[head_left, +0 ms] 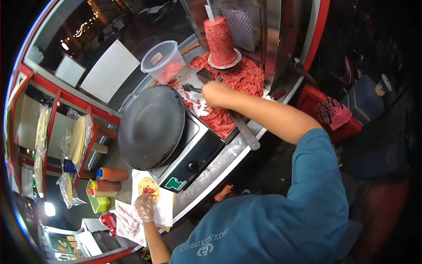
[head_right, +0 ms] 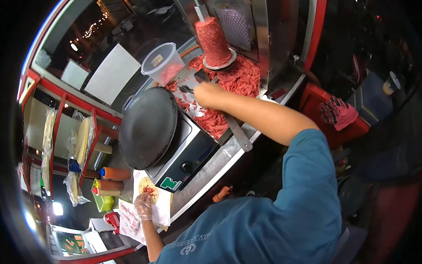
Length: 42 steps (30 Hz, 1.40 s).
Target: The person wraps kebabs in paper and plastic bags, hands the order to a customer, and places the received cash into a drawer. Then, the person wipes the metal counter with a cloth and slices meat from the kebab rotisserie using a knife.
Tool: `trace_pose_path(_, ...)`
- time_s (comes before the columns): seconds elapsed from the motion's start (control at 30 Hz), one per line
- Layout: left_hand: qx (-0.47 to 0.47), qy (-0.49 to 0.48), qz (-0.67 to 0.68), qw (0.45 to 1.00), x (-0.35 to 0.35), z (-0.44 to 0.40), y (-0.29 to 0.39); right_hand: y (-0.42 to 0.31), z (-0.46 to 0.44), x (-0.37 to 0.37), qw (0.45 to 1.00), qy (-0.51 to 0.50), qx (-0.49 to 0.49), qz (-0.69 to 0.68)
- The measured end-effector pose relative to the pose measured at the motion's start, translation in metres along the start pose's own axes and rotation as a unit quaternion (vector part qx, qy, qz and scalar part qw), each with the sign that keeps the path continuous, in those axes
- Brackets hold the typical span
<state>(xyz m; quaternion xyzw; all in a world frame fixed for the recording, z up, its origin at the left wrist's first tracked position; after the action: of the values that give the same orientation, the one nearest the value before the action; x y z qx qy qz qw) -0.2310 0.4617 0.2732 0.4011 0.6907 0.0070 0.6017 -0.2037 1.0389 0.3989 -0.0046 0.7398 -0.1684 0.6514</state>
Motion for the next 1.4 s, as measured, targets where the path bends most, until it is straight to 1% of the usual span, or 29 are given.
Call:
trace_pose_path(0.07, 0.028, 0.03, -0.019, 0.999, -0.007, 0.014, -0.001, 0.017, -0.008, -0.024, 0.999, 0.024, 0.023, -0.039)
trace_pose_path(0.1, 0.041, 0.047, -0.025, 0.998, -0.009, 0.02, 0.0, 0.019, -0.009, -0.052, 0.995, -0.098, 0.012, 0.001)
trace_pose_path(0.17, -0.024, 0.058, -0.035, 0.997, -0.011, 0.03, 0.01, 0.043, -0.021, -0.045, 0.957, -0.243, 0.096, -0.123)
trace_pose_path(0.23, -0.085, 0.069, -0.045, 0.993, -0.019, 0.04, 0.015, 0.042, -0.027, -0.02, 0.926, -0.327, 0.097, -0.16)
trace_pose_path(0.3, -0.092, 0.079, -0.029, 0.992, -0.022, 0.041, -0.001, 0.02, -0.024, -0.003, 0.916, -0.28, 0.114, -0.262)
trace_pose_path(0.37, -0.095, 0.106, -0.012, 0.99, -0.024, 0.047, 0.003, 0.013, -0.05, 0.045, 0.919, -0.227, 0.138, -0.293)
trace_pose_path(0.4, -0.101, 0.11, -0.037, 0.988, -0.03, 0.047, 0.021, 0.009, -0.063, 0.062, 0.94, -0.217, 0.136, -0.225)
trace_pose_path(0.47, -0.104, 0.134, -0.046, 0.985, -0.04, 0.061, 0.013, 0.015, -0.072, 0.063, 0.99, -0.101, 0.052, -0.078)
trace_pose_path(0.5, -0.101, 0.156, -0.045, 0.982, -0.048, 0.069, 0.016, 0.02, -0.071, 0.06, 0.999, -0.039, 0.006, -0.005)
trace_pose_path(0.57, -0.167, 0.172, -0.057, 0.969, -0.06, 0.099, 0.002, 0.028, -0.046, 0.017, 0.996, -0.039, 0.029, -0.074)
trace_pose_path(0.6, -0.206, 0.179, -0.059, 0.96, -0.062, 0.119, -0.008, 0.035, -0.04, 0.012, 0.997, -0.001, 0.045, -0.061)
trace_pose_path(0.63, -0.17, 0.204, -0.071, 0.961, -0.062, 0.134, -0.019, 0.038, -0.032, 0.004, 0.998, 0.002, 0.05, -0.03)
trace_pose_path(0.67, -0.243, 0.199, -0.049, 0.948, -0.065, 0.143, -0.014, 0.037, -0.023, -0.003, 0.997, 0.044, 0.032, 0.046)
trace_pose_path(0.7, -0.258, 0.214, 0.025, 0.942, -0.069, 0.146, -0.011, 0.033, -0.019, -0.012, 0.994, 0.061, 0.047, 0.082)
trace_pose_path(0.73, -0.261, 0.224, 0.036, 0.938, -0.069, 0.154, -0.02, 0.013, -0.01, -0.036, 0.994, 0.063, 0.055, 0.066)
trace_pose_path(0.8, -0.255, 0.241, 0.045, 0.935, -0.068, 0.147, -0.033, -0.011, -0.002, -0.063, 0.992, 0.13, -0.004, -0.002)
trace_pose_path(0.83, -0.252, 0.249, 0.05, 0.934, -0.068, 0.143, -0.04, -0.026, -0.001, -0.072, 0.993, 0.116, 0.0, -0.034)
trace_pose_path(0.87, -0.29, 0.216, 0.032, 0.932, -0.068, 0.131, -0.041, -0.052, 0.004, -0.079, 0.989, 0.126, -0.038, -0.066)
trace_pose_path(0.9, -0.266, 0.198, 0.008, 0.943, -0.065, 0.116, -0.045, -0.073, 0.012, -0.083, 0.983, 0.141, -0.068, -0.094)
trace_pose_path(0.93, -0.21, 0.209, 0.032, 0.955, -0.051, 0.107, -0.058, -0.1, 0.02, -0.08, 0.982, 0.121, -0.092, -0.114)
trace_pose_path(1.0, -0.097, 0.159, 0.031, 0.982, -0.052, 0.065, -0.037, -0.16, 0.037, -0.066, 0.976, 0.088, -0.14, -0.145)
trace_pose_path(1.03, -0.104, 0.118, 0.087, 0.984, -0.049, 0.051, -0.036, -0.205, 0.055, -0.058, 0.976, 0.101, -0.166, -0.101)
trace_pose_path(1.07, -0.062, 0.104, 0.082, 0.989, -0.03, 0.044, -0.055, -0.241, 0.069, -0.043, 0.972, 0.11, -0.199, -0.053)
trace_pose_path(1.1, -0.113, 0.064, 0.087, 0.988, -0.018, 0.038, -0.066, -0.281, 0.085, -0.031, 0.97, 0.09, -0.224, -0.013)
trace_pose_path(1.17, -0.149, 0.071, -0.011, 0.986, -0.007, 0.036, -0.08, -0.328, 0.102, 0.019, 0.951, 0.055, -0.293, 0.085)
trace_pose_path(1.23, -0.152, 0.042, 0.023, 0.987, -0.024, 0.041, -0.077, -0.356, 0.121, 0.071, 0.934, 0.03, -0.335, 0.117)
trace_pose_path(1.3, -0.127, 0.017, 0.059, 0.99, -0.032, 0.047, -0.083, -0.364, 0.14, 0.107, 0.923, -0.013, -0.33, 0.199)
trace_pose_path(1.37, -0.08, -0.002, 0.1, 0.992, -0.03, 0.056, -0.095, -0.365, 0.159, 0.111, 0.953, -0.039, -0.258, 0.155)
trace_pose_path(1.4, -0.061, 0.033, 0.091, 0.993, -0.026, 0.058, -0.101, -0.364, 0.167, 0.109, 0.962, -0.041, -0.234, 0.136)
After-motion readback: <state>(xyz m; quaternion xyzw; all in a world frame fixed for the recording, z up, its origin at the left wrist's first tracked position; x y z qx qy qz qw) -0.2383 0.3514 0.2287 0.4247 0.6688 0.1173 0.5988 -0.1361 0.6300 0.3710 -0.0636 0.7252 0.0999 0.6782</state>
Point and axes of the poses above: each hand's wrist, its own z-axis away from the middle knuckle, its own x-axis out of the palm, y = z × x, the point moved 2 cm from there along -z, towards the middle knuckle, and after that the axes turned 6 degrees about z, right-handed, at the moved point
